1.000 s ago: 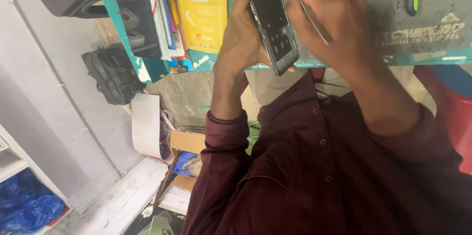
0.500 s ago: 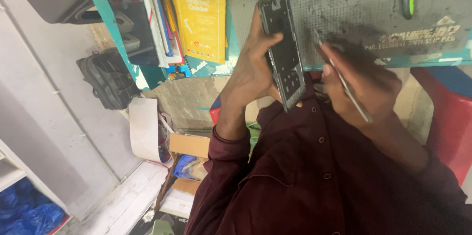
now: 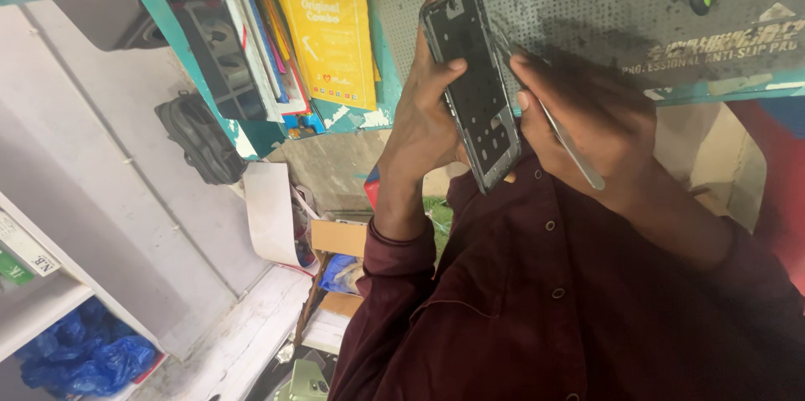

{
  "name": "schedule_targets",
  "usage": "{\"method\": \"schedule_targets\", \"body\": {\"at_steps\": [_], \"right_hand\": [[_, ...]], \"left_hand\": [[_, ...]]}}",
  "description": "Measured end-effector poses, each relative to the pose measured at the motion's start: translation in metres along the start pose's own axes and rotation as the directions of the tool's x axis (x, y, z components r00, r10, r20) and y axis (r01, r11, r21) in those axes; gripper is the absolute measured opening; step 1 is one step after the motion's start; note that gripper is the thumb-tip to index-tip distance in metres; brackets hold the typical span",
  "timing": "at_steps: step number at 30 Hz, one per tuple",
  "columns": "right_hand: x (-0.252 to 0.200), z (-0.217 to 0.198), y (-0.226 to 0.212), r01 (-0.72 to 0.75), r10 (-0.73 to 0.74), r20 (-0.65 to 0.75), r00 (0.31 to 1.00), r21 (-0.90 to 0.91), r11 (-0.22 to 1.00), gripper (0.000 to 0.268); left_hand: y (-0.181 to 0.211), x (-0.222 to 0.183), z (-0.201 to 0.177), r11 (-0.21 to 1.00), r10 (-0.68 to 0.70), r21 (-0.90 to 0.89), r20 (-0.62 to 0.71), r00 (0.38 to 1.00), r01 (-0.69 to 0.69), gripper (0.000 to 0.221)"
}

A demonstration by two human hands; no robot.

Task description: The person applies adhesive from a bottle along the edges of a phone frame, then uses a metal tool to spread and smooth the adhesive. The person repeats this process multiple times on different sections of the frame.

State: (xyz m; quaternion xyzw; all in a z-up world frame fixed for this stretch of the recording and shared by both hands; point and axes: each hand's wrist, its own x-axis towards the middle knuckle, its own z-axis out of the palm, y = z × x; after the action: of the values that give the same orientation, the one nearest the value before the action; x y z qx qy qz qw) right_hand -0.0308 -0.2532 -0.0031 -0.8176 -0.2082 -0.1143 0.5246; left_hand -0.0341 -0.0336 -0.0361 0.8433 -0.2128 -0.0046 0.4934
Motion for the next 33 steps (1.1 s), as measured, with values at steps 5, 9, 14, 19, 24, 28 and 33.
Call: {"method": "schedule_targets", "body": {"at_steps": [5, 9, 14, 19, 24, 28, 33], "right_hand": [[-0.011, 0.003, 0.008, -0.003, 0.003, 0.008, 1.0, -0.002, 1.0, 0.029], [-0.014, 0.009, 0.008, -0.028, 0.028, 0.019, 0.999, -0.002, 1.0, 0.031], [-0.003, 0.023, 0.007, -0.017, 0.016, -0.027, 0.999, -0.027, 0.999, 0.032], [-0.007, 0.023, -0.001, -0.112, 0.112, -0.037, 0.993, 0.0, 0.994, 0.031], [-0.01, 0.026, 0.0, -0.15, 0.15, -0.04, 0.988, 0.005, 0.989, 0.029], [-0.01, 0.024, -0.003, -0.245, 0.246, -0.035, 0.969, 0.037, 0.969, 0.029], [-0.004, 0.012, -0.007, -0.276, 0.276, 0.012, 0.961, 0.083, 0.958, 0.021]], "left_hand": [[-0.001, 0.001, 0.0, 1.0, -0.012, 0.016, 0.007, 1.0, 0.012, 0.103], [-0.003, 0.0, 0.001, 1.0, 0.004, -0.004, 0.011, 1.0, -0.004, 0.104], [-0.006, -0.001, 0.0, 0.999, 0.017, 0.034, 0.015, 1.0, -0.018, 0.105], [-0.004, -0.001, 0.001, 0.999, 0.033, 0.003, 0.004, 0.999, -0.033, 0.107], [-0.005, 0.001, 0.0, 1.0, 0.027, 0.014, 0.0, 1.0, -0.027, 0.108], [-0.003, -0.001, 0.001, 1.0, 0.024, 0.009, 0.015, 1.0, -0.024, 0.107], [-0.003, 0.0, 0.001, 0.999, 0.0, 0.043, -0.011, 1.0, 0.001, 0.104]]}}
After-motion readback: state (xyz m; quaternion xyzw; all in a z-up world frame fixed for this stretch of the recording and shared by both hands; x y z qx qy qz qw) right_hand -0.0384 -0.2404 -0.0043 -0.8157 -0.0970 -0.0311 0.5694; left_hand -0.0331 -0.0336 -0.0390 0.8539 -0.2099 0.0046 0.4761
